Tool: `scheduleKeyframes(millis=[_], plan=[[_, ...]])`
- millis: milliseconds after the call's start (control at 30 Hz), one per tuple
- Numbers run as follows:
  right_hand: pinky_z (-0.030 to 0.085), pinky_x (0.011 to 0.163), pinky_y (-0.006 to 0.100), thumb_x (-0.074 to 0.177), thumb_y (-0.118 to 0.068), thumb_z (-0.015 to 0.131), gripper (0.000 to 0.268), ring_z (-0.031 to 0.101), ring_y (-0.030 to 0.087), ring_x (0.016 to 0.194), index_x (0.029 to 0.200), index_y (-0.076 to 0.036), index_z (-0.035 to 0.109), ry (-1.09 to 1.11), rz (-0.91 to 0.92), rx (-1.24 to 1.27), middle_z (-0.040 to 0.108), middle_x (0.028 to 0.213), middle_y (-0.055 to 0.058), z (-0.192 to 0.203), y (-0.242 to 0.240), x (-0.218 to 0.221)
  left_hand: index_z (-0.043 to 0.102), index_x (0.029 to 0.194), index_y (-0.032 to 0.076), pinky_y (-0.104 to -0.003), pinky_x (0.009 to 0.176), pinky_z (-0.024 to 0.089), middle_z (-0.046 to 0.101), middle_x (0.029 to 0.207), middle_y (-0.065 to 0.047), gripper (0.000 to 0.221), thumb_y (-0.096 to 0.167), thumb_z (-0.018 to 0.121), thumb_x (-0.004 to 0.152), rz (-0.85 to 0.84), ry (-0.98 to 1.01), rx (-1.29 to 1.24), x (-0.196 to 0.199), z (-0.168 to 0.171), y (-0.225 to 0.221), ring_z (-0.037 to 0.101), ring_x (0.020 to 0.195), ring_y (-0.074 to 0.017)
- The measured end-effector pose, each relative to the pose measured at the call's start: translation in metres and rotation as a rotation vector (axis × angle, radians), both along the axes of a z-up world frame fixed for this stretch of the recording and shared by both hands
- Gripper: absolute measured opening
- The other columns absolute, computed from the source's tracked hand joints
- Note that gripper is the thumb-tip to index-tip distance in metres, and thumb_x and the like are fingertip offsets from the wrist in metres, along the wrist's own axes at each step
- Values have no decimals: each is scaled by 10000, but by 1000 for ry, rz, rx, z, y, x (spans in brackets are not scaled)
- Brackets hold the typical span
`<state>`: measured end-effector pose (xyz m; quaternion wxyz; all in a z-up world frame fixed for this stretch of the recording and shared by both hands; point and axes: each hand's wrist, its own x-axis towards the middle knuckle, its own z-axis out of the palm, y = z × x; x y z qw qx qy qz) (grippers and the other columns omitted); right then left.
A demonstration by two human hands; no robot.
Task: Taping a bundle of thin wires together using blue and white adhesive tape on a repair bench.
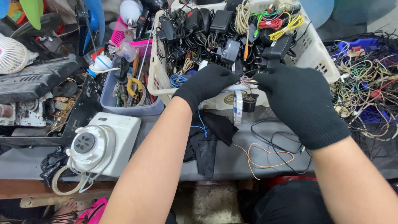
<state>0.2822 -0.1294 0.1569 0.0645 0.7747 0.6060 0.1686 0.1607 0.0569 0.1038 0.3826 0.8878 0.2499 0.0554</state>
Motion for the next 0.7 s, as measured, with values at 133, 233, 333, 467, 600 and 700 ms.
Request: scheduleKeyframes(millis=[133, 233, 333, 467, 600, 700], plan=[[570, 703, 560, 1002, -400, 556, 283, 695, 373, 987, 1135, -274, 771, 301, -109, 84, 750, 991, 89, -8, -29, -4, 809, 963, 124, -394, 798, 504, 791, 1015, -107, 480, 492, 502, 934, -42, -52, 16, -1, -3, 1, 703, 898, -241], [499, 1054, 441, 875, -485, 574, 498, 642, 270, 1269, 1331, -321, 684, 701, -354, -210, 697, 1339, 4, -41, -39, 12, 795, 959, 96, -387, 787, 492, 792, 1012, -112, 490, 491, 505, 935, -28, -31, -2, -5, 5, -2, 699, 880, -232], [520, 1021, 352, 874, -490, 662, 449, 710, 148, 1185, 1263, -276, 727, 782, 10, -439, 741, 1315, -74, -87, -42, 21, 391, 663, 167, -318, 662, 313, 385, 635, -3, 493, 488, 540, 1006, -59, -179, -99, -12, -3, -5, 361, 650, -139], [544, 944, 501, 925, -367, 610, 362, 703, 416, 1110, 1196, -182, 764, 823, -81, -585, 776, 1075, 202, -104, -30, 2, 746, 1212, 107, -545, 1104, 439, 718, 1250, -219, 389, 386, 584, 996, -14, -304, -164, -28, 11, -19, 611, 1252, -457], [549, 951, 474, 917, -399, 633, 375, 690, 377, 1145, 1226, -222, 748, 733, -34, -544, 768, 1135, 138, -152, -24, 20, 743, 1199, 93, -544, 1094, 436, 733, 1183, -228, 351, 350, 572, 1030, -36, -444, -204, -34, 14, -24, 653, 1196, -435], [536, 1009, 486, 913, -319, 658, 387, 669, 387, 1187, 1266, -170, 712, 645, 10, -545, 737, 1192, 182, -149, -21, 21, 751, 1170, 120, -532, 1102, 448, 746, 1159, -202, 316, 341, 563, 1046, -44, -522, -226, -45, 28, -40, 675, 1187, -378]])
